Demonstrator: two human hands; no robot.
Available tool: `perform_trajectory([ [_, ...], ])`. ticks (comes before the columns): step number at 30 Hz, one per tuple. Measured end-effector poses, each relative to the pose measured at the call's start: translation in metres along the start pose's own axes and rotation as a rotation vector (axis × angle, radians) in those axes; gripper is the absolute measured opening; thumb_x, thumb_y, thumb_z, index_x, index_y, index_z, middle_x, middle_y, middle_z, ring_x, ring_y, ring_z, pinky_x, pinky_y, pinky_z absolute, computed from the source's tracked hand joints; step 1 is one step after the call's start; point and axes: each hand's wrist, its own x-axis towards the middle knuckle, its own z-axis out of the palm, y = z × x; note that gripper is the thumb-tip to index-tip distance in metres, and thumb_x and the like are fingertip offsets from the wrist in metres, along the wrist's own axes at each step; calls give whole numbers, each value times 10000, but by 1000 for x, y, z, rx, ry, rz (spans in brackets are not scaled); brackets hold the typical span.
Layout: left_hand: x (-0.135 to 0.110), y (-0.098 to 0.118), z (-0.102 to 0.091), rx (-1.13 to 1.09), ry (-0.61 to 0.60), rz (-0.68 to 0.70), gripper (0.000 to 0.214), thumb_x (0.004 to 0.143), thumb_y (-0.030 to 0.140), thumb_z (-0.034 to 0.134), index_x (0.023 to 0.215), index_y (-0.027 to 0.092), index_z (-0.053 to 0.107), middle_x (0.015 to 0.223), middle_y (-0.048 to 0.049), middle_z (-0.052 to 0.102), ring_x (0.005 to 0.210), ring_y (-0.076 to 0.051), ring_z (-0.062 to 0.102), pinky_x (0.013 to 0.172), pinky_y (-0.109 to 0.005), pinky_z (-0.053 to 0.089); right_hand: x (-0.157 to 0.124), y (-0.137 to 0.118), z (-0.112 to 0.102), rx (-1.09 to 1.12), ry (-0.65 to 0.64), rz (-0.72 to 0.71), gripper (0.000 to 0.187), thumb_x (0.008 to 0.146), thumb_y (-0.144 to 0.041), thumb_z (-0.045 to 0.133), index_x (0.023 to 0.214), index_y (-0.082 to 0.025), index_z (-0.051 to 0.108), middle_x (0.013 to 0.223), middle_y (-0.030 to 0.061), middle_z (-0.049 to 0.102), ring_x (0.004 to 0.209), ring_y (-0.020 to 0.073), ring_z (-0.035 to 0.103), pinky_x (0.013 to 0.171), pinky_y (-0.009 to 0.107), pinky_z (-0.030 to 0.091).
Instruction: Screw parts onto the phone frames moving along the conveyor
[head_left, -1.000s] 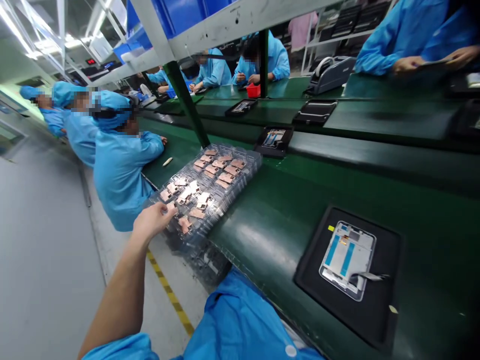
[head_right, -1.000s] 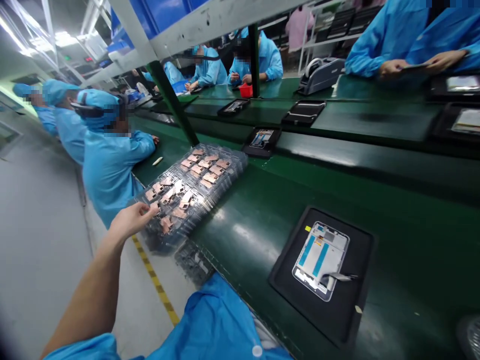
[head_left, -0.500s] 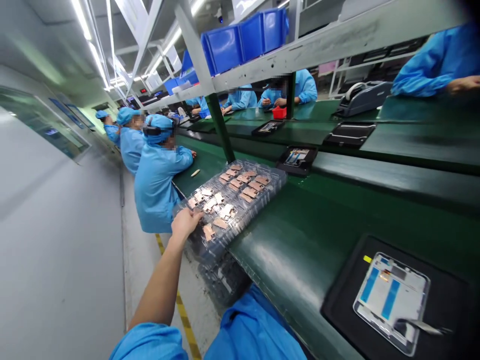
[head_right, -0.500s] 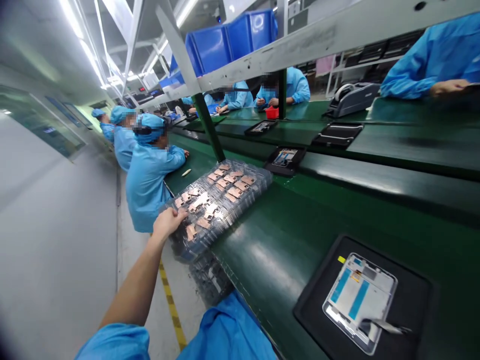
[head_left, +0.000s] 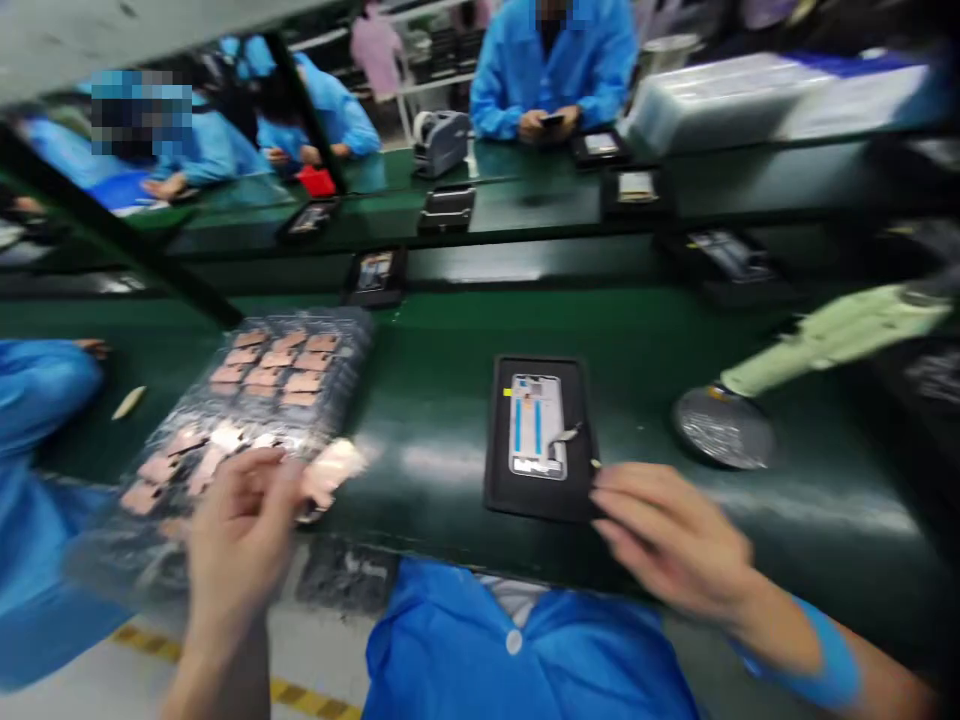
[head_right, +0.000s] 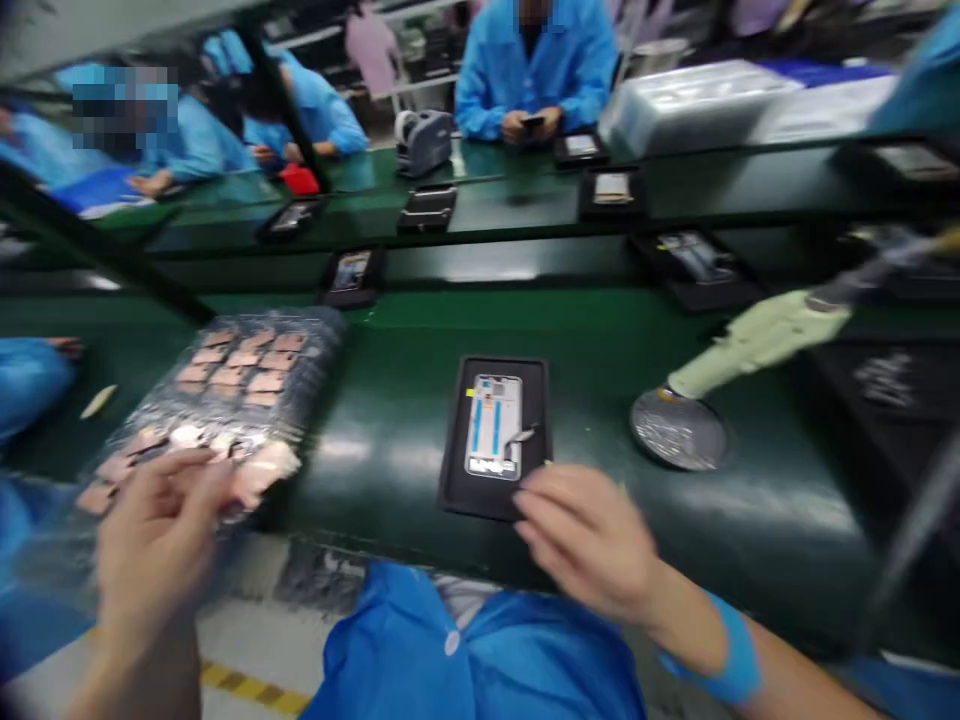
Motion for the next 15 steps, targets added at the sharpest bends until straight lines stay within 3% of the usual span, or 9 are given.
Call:
perform_trajectory([
  [2, -21, 25, 53, -194, -452, -43, 347, 793, 484, 710, 991, 209, 629, 643, 34, 632, 544, -152, 604, 530, -248, 496, 7, -13, 13, -23, -98, -94, 321, 946, -160, 609, 1267, -174, 622, 1296, 172, 627, 1249, 281, 599, 1003, 447, 577],
  [3, -32, 36, 77, -270, -618, -57, 338, 811, 483, 697, 990, 206, 622, 625, 39, 612, 534, -144, 592, 521, -240, 488, 13, -15, 23, -45, -116, -102, 337, 948, -143, 593, 1285, -162, 612, 1351, 193, 598, 1314, 309, 555, 1030, 484, 563],
  [4, -42, 44, 98, -337, -757, -70, 335, 836, 485, 677, 1005, 203, 616, 619, 42, 598, 534, -138, 588, 520, -234, 484, 18, -15, 33, -59, -104, -103, 337, 957, -119, 559, 1290, -151, 607, 1364, 200, 594, 1333, 313, 542, 1036, 495, 560],
  [6, -50, 53, 132, -417, -922, -63, 348, 907, 502, 602, 1074, 197, 604, 613, 45, 583, 535, -131, 586, 526, -229, 483, 25, -6, 46, -43, -63, -81, 336, 983, -95, 488, 1292, -154, 604, 1277, 169, 654, 1261, 270, 599, 1000, 447, 587],
  [7, -48, 54, 147, -414, -955, -20, 355, 944, 501, 553, 1119, 195, 599, 626, 38, 595, 549, -135, 599, 543, -236, 496, 27, 2, 48, -24, -41, -53, 338, 996, -97, 458, 1293, -167, 604, 1216, 146, 682, 1194, 245, 635, 969, 417, 601],
  [9, -32, 53, 172, -271, -911, 205, 349, 997, 467, 476, 1171, 194, 605, 734, -5, 666, 666, -162, 657, 649, -279, 553, 30, 22, 46, 5, 4, 57, 338, 1019, -126, 420, 1290, -201, 608, 1143, 117, 699, 1095, 223, 666, 929, 396, 609],
  [12, 3, 47, 214, 25, -754, 561, 262, 973, 373, 537, 1112, 191, 665, 1105, -104, 705, 1105, -261, 647, 1004, -420, 522, 36, 59, 37, -20, 99, 337, 318, 1036, -200, 398, 1233, -222, 647, 1138, 118, 662, 1074, 243, 647, 945, 443, 589],
  [15, 31, 44, 256, 125, -734, 636, 200, 893, 320, 653, 1020, 173, 697, 1332, -162, 614, 1406, -361, 433, 1183, -535, 354, 46, 92, 34, -72, 168, 535, 307, 1028, -273, 427, 1160, -204, 695, 1098, 123, 620, 1023, 254, 634, 931, 460, 578],
])
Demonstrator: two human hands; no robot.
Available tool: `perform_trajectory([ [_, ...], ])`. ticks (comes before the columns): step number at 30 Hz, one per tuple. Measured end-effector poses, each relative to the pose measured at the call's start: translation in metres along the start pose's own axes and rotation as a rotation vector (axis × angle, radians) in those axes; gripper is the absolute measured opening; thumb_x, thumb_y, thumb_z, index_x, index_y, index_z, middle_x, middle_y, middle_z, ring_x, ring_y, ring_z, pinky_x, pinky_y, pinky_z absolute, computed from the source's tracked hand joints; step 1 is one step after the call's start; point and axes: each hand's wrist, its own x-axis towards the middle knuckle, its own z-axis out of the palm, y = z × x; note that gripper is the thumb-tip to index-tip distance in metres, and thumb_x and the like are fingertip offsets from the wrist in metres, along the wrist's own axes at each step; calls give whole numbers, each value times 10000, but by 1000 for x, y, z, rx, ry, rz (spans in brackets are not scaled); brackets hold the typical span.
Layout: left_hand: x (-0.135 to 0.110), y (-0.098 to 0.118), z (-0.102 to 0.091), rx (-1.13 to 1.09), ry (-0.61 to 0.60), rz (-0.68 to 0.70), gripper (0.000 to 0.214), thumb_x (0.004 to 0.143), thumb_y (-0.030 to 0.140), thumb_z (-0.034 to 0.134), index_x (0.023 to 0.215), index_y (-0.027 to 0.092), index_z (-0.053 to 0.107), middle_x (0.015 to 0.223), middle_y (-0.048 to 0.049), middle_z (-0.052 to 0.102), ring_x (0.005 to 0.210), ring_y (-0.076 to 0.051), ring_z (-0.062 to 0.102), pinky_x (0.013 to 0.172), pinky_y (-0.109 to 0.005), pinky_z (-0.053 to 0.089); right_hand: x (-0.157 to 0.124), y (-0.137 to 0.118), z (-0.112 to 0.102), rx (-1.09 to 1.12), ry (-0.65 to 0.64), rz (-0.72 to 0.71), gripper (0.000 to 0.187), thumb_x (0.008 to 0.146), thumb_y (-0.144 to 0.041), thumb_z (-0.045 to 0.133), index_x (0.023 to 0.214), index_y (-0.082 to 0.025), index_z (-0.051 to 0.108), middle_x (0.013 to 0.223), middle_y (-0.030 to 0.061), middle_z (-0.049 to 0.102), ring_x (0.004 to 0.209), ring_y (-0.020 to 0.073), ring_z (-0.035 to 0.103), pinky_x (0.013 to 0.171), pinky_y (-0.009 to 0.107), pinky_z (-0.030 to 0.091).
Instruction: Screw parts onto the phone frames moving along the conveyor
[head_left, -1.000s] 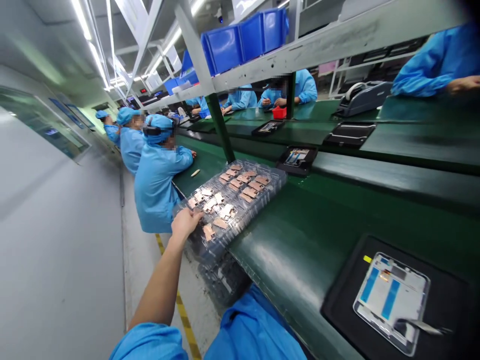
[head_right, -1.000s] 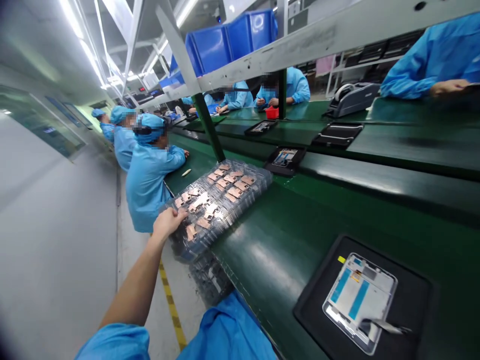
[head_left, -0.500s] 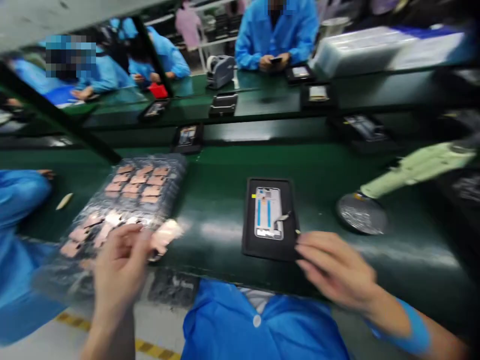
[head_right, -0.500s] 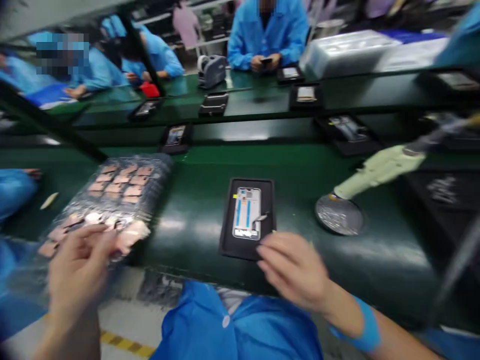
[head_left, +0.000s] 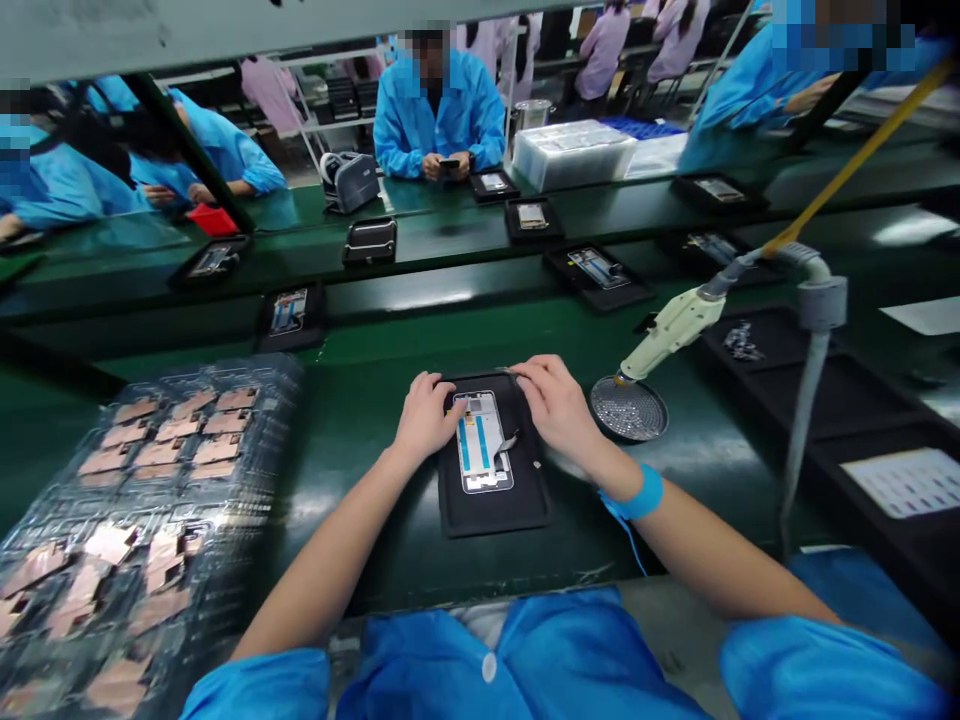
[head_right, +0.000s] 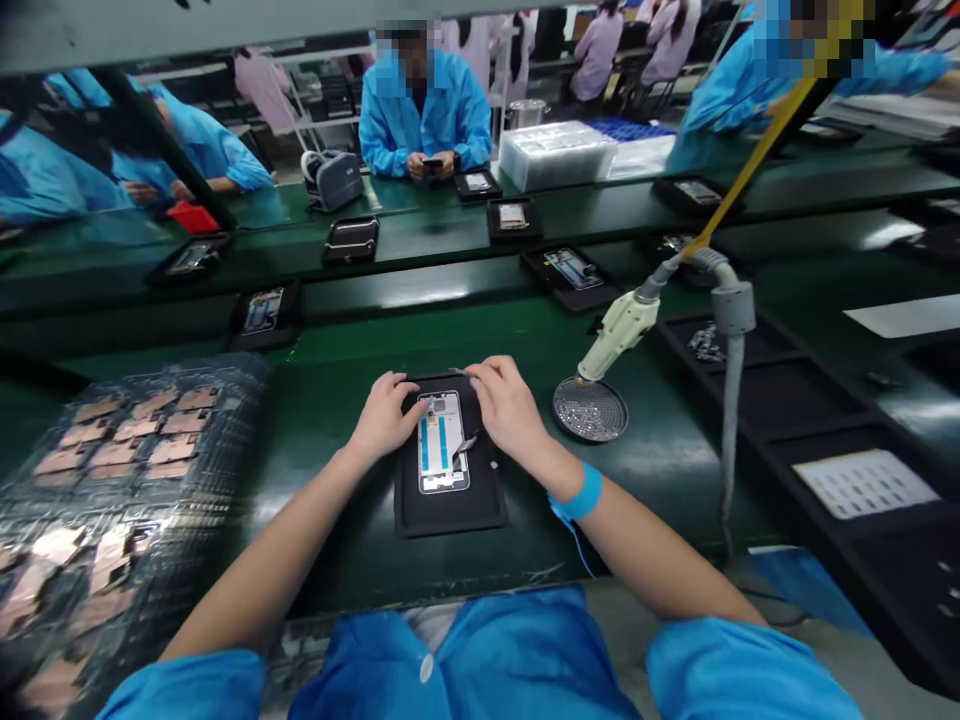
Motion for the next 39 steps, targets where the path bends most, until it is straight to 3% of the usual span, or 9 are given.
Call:
perform_trajectory([
  [3, 25, -12, 15, 51, -27, 32, 157, 869, 320, 691, 917, 171, 698, 1353, -167, 602, 1463, -375, 363, 1217, -565, 294, 14, 16, 11, 22, 6, 35, 276, 1008, -278, 477, 1104, -196, 723, 1033, 108, 652, 959, 239, 648, 897, 421, 574],
  [9, 34, -13, 28, 70, -48, 110, 230, 945, 274, 591, 746, 186, 667, 1107, -131, 705, 1298, -266, 566, 1244, -488, 292, 7, 26, 29, 107, -51, 59, 267, 995, -222, 471, 1084, -181, 719, 1050, 102, 721, 982, 223, 680, 905, 377, 557],
  [12, 20, -8, 32, 62, -23, 115, 195, 953, 277, 589, 810, 183, 683, 1203, -137, 680, 1334, -277, 535, 1232, -497, 317, 0, 23, 29, 136, -111, 85, 225, 985, -224, 506, 1059, -190, 716, 1014, 75, 744, 918, 206, 697, 859, 342, 561],
  [16, -15, -5, 29, 47, 26, 104, 226, 977, 332, 574, 1094, 175, 687, 1439, -167, 533, 1497, -341, 320, 1211, -562, 327, -7, 19, 28, 176, -165, 73, 181, 977, -229, 543, 1034, -193, 711, 991, 64, 741, 886, 195, 694, 836, 329, 559],
  [20, -51, -9, 19, 8, -98, 146, 383, 951, 385, 631, 1302, 231, 642, 1614, -151, 338, 1546, -409, 173, 1179, -639, 330, -11, 17, 33, 192, -221, 27, 227, 996, -205, 502, 1062, -185, 718, 1020, 85, 724, 939, 201, 690, 849, 342, 562],
  [23, -66, -11, 15, -8, -150, 161, 346, 968, 363, 611, 1300, 279, 663, 1665, -100, 259, 1559, -403, 124, 1182, -647, 320, -14, 18, 39, 169, -279, -4, 248, 999, -196, 491, 1068, -194, 730, 1001, 86, 730, 938, 208, 687, 848, 362, 569],
  [39, -72, -12, 18, -34, -122, 218, 324, 963, 352, 613, 1265, 280, 708, 1618, -103, 375, 1538, -408, 213, 1158, -643, 385, -9, 22, 40, 88, -398, -85, 266, 1018, -204, 487, 1097, -198, 741, 975, 84, 715, 930, 214, 641, 838, 395, 561],
])
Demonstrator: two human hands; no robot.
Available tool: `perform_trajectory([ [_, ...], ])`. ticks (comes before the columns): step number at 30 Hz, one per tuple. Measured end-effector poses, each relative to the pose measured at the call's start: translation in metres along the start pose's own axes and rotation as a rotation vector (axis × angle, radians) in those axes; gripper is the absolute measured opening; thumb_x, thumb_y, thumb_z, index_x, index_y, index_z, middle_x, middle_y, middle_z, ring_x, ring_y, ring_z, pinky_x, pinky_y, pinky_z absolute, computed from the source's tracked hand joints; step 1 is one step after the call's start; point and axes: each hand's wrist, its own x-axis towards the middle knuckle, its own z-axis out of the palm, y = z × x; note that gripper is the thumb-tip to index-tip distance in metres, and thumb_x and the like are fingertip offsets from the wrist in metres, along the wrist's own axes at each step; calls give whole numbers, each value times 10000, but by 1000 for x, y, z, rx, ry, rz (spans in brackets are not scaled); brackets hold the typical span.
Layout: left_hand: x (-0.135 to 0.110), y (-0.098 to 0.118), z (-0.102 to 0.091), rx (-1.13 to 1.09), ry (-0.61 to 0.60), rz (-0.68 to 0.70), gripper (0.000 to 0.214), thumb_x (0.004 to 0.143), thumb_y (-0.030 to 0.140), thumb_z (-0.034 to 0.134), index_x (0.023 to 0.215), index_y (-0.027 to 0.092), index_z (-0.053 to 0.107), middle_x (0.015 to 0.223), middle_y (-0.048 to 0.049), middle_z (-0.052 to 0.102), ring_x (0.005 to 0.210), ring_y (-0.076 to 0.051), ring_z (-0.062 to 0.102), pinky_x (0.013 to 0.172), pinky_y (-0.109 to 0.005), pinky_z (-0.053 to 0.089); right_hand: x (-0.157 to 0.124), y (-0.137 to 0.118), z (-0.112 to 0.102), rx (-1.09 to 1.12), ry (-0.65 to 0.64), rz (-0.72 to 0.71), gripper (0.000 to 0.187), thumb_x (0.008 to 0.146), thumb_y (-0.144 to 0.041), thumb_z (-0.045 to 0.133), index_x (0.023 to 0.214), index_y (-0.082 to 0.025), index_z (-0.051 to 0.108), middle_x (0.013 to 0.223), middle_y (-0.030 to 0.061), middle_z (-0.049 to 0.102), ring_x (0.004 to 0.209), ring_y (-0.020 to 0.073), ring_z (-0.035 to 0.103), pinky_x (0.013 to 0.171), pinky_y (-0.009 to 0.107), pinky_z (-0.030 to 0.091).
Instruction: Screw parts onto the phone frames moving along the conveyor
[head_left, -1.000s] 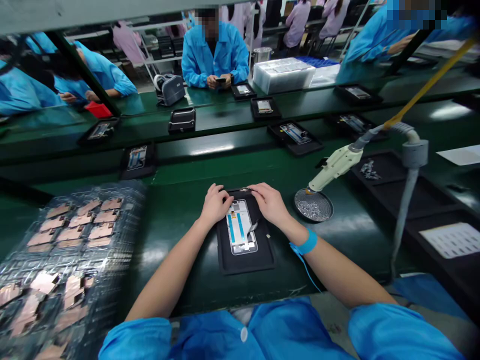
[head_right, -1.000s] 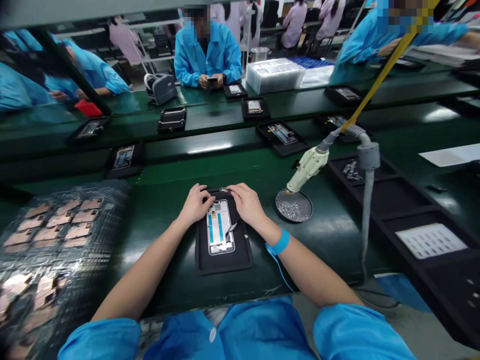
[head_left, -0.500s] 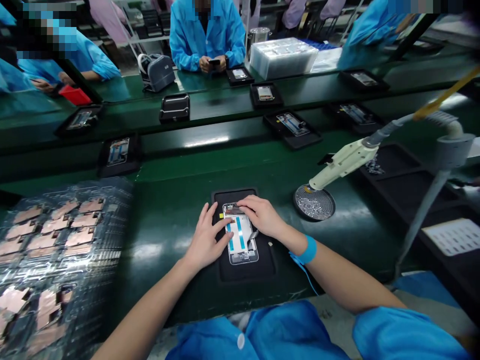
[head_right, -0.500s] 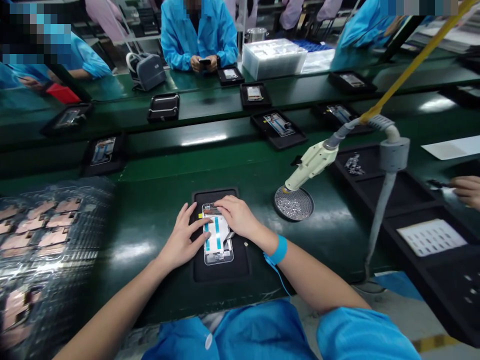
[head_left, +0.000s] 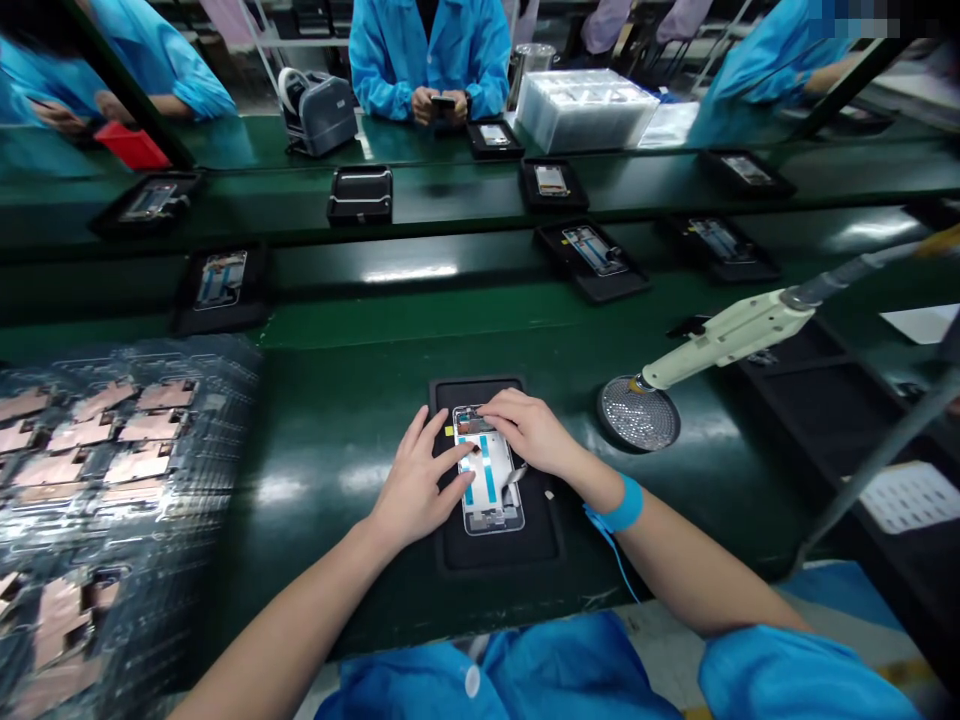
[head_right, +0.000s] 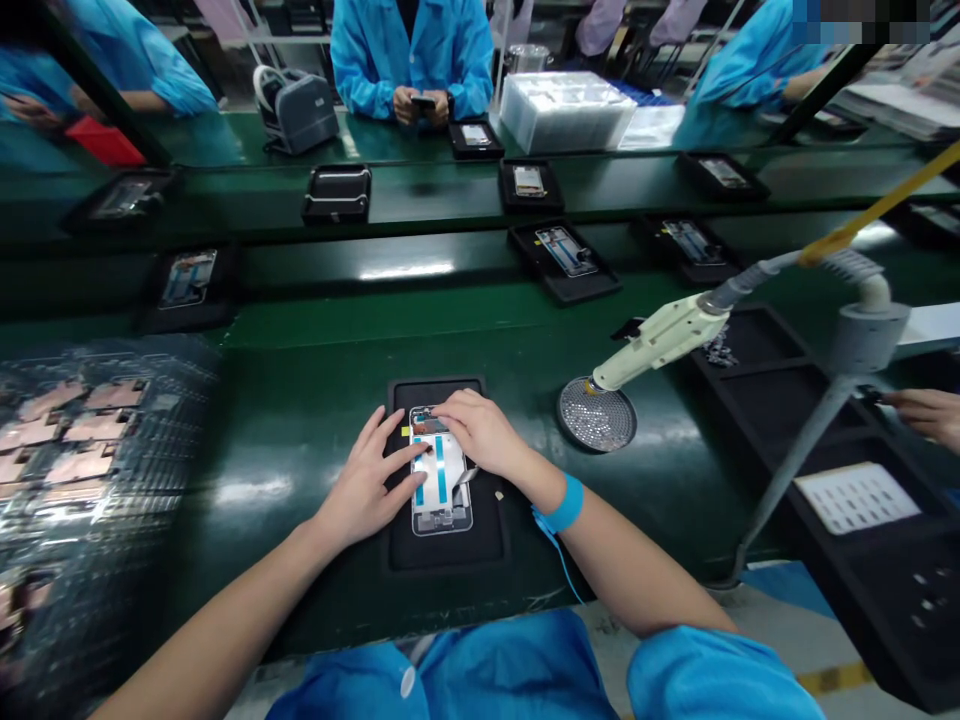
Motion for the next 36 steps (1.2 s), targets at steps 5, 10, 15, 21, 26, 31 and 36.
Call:
perform_trajectory([
  [5, 1, 0, -1, 26, 22, -2, 423, 951, 386, 612, 1348, 239, 628, 1557, -120, 474, 1531, -376, 261, 1182, -609, 379, -4, -6, 7, -306, 31, 27, 287, 998, -185, 489, 1118, -178, 749, 1298, 152, 655, 1184, 323, 561, 947, 542, 543],
  [10, 5, 3, -4, 128, -82, 57, 573, 998, 396, 521, 1530, 204, 427, 1620, -104, 391, 1541, -343, 250, 1209, -592, 330, -22, -22, 2, -354, -64, -36, 390, 999, -163, 438, 1332, -142, 640, 1386, 132, 630, 1298, 314, 547, 1053, 548, 524],
  [15, 9, 6, -6, 183, -144, 85, 534, 1015, 362, 460, 1524, 203, 444, 1611, -93, 408, 1545, -331, 239, 1223, -590, 284, -42, -29, -4, -400, -240, -49, 530, 1023, -299, 474, 1530, -151, 428, 1567, 131, 451, 1479, 334, 387, 1165, 620, 410],
  [21, 13, 5, -10, 187, -176, 67, 521, 994, 382, 501, 1489, 220, 487, 1585, -76, 452, 1522, -321, 305, 1214, -587, 305, -35, -20, -2, -307, -177, -66, 462, 1027, -282, 459, 1475, -182, 504, 1496, 125, 544, 1427, 298, 474, 1162, 596, 424],
  [26, 13, 5, -12, 179, -181, 62, 538, 1003, 386, 492, 1507, 201, 466, 1592, -86, 439, 1522, -325, 301, 1202, -604, 321, -14, -12, 5, -160, -28, -91, 369, 1022, -247, 439, 1346, -174, 601, 1429, 140, 602, 1344, 266, 559, 1119, 534, 495],
  [31, 14, 6, -14, 169, -190, 54, 528, 1001, 391, 502, 1497, 213, 481, 1594, -69, 439, 1523, -314, 302, 1198, -589, 340, -8, -10, 6, -125, -41, -101, 324, 1017, -239, 453, 1292, -184, 616, 1340, 119, 663, 1301, 265, 587, 1106, 534, 512],
  [36, 14, 4, -14, 153, -189, 62, 541, 995, 396, 517, 1502, 212, 471, 1608, -64, 416, 1527, -314, 292, 1194, -596, 343, -9, -13, 3, -95, -33, -99, 298, 1026, -224, 445, 1260, -193, 627, 1304, 95, 685, 1287, 252, 589, 1098, 504, 524],
])
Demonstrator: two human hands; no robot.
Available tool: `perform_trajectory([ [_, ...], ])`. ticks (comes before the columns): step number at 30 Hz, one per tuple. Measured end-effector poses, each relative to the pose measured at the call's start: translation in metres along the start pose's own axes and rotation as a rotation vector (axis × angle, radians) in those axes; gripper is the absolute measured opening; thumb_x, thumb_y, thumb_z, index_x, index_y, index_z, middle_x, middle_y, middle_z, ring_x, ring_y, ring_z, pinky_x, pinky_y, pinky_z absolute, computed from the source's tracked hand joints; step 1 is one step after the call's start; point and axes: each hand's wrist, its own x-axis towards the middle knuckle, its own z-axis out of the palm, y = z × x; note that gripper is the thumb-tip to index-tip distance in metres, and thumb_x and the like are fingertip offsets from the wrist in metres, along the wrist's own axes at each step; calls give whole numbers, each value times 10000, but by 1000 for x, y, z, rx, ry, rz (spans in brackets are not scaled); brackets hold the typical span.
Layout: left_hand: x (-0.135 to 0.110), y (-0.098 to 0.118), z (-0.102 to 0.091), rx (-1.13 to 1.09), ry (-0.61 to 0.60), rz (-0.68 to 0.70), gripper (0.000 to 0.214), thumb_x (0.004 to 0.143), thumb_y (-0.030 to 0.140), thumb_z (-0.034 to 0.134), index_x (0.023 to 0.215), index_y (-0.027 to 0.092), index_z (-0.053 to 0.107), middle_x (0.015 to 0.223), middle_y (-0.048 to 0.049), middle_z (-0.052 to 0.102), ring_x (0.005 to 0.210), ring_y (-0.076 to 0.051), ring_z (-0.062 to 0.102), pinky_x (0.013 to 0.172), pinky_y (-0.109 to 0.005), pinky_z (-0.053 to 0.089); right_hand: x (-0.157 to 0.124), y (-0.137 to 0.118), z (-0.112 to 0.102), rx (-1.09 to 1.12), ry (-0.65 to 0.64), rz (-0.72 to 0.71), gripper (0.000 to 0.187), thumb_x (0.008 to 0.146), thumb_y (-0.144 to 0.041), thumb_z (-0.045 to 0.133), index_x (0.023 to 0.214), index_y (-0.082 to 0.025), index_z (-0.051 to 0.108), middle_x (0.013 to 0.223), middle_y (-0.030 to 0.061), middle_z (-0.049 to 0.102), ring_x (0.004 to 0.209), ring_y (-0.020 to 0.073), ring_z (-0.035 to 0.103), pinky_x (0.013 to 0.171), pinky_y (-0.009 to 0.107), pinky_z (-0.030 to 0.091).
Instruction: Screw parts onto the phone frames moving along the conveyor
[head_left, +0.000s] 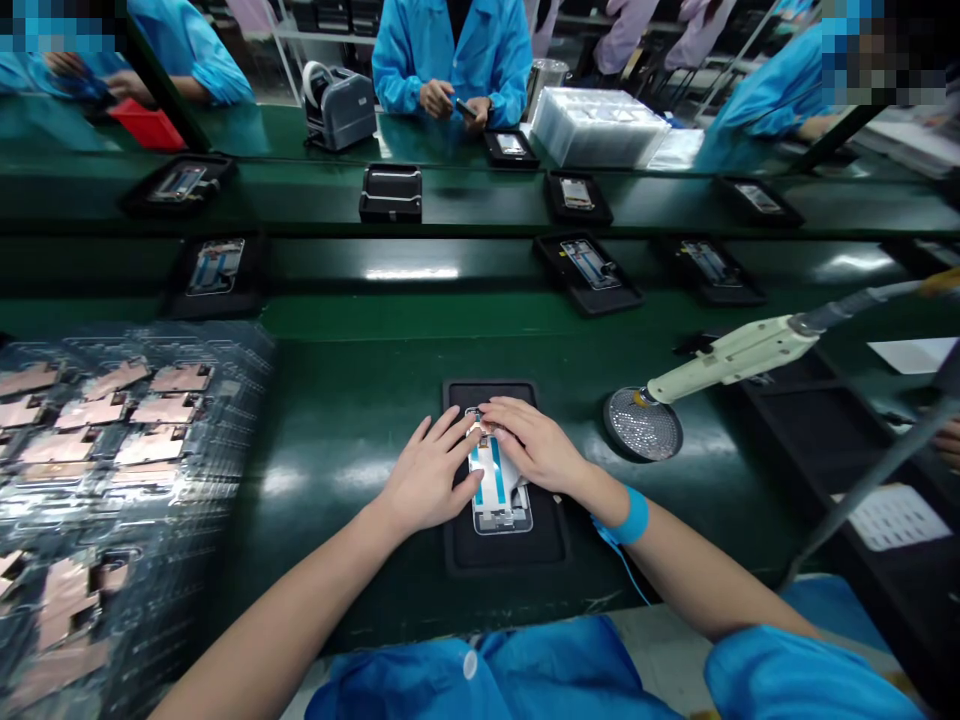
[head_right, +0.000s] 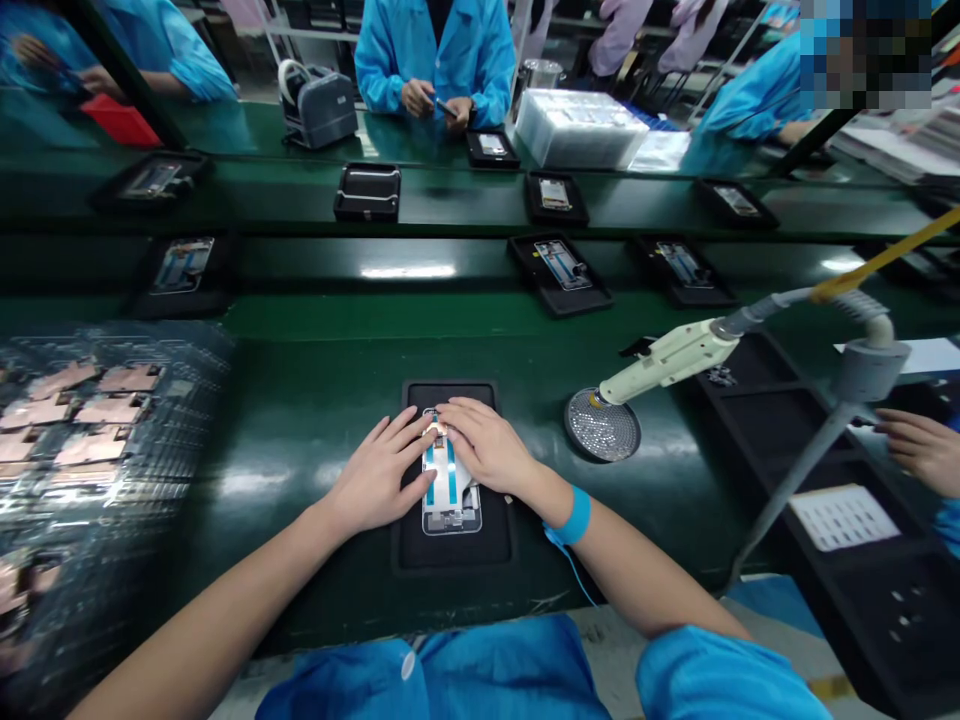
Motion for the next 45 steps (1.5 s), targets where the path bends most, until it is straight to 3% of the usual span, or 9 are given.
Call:
perform_trajectory([
  [12, -1, -1, 2, -15, 11, -6, 535, 993, 376, 517, 1500, 207, 479, 1601, -71, 426, 1527, -317, 292, 1203, -602, 327, 2, 2, -2, -37, -35, -40, 295, 1019, -203, 434, 1233, -178, 636, 1272, 78, 704, 1286, 269, 572, 1062, 508, 545],
  [22, -1, -11, 7, -85, 62, 13, 518, 992, 390, 529, 1480, 219, 503, 1581, -95, 454, 1520, -319, 311, 1202, -591, 343, -1, 0, 5, -116, -79, -29, 311, 1019, -271, 456, 1262, -203, 639, 1322, 93, 683, 1315, 328, 565, 1085, 641, 471],
  [25, 5, -16, 6, -94, 129, -3, 517, 994, 397, 533, 1467, 188, 516, 1579, -135, 448, 1516, -317, 323, 1203, -549, 363, -9, -4, -12, -34, 208, -82, 318, 1004, -219, 450, 1286, -234, 596, 1292, 88, 686, 1339, 279, 559, 1114, 588, 469],
  [29, 19, -10, 8, 0, 60, -21, 581, 1000, 470, 512, 1495, 166, 484, 1619, -141, 382, 1548, -351, 219, 1217, -596, 305, -32, 6, -55, -302, 965, -32, 418, 934, -258, 555, 1349, -284, 517, 1479, 93, 497, 1454, 306, 418, 1191, 645, 332],
  [31, 29, 0, 11, 31, 31, -26, 587, 1011, 486, 479, 1500, 161, 479, 1627, -134, 368, 1553, -356, 195, 1215, -605, 300, -40, 21, -77, -413, 1201, 97, 613, 891, -352, 643, 1451, -274, 405, 1603, 119, 314, 1536, 337, 252, 1224, 674, 223],
  [34, 46, 17, 19, 54, 16, -4, 587, 1019, 492, 448, 1500, 157, 478, 1620, -135, 382, 1544, -364, 223, 1202, -616, 316, -39, 51, -104, -222, 1182, 361, 887, 788, -462, 771, 1509, -247, 302, 1577, 172, 356, 1484, 339, 360, 1200, 637, 305],
  [37, 61, 29, 27, 55, 26, 26, 590, 1024, 512, 427, 1499, 166, 483, 1605, -138, 408, 1533, -370, 255, 1189, -622, 335, -29, 72, -122, 211, 948, 485, 721, 757, -483, 784, 1356, -216, 486, 1164, 116, 679, 976, 251, 709, 891, 474, 600],
  [40, 68, 32, 30, 45, 39, 37, 614, 1025, 545, 411, 1504, 166, 478, 1605, -141, 406, 1531, -373, 259, 1182, -621, 347, -20, 77, -126, 442, 890, 462, 432, 777, -440, 763, 1094, -186, 617, 868, 23, 685, 573, 129, 633, 571, 298, 568],
  [45, 69, 26, 32, 14, 38, 47, 579, 1028, 518, 424, 1501, 192, 486, 1612, -123, 400, 1536, -370, 246, 1172, -628, 359, -16, 72, -111, 413, 1023, 389, 302, 809, -393, 727, 1021, -207, 620, 817, -20, 653, 534, 85, 583, 522, 245, 519],
])
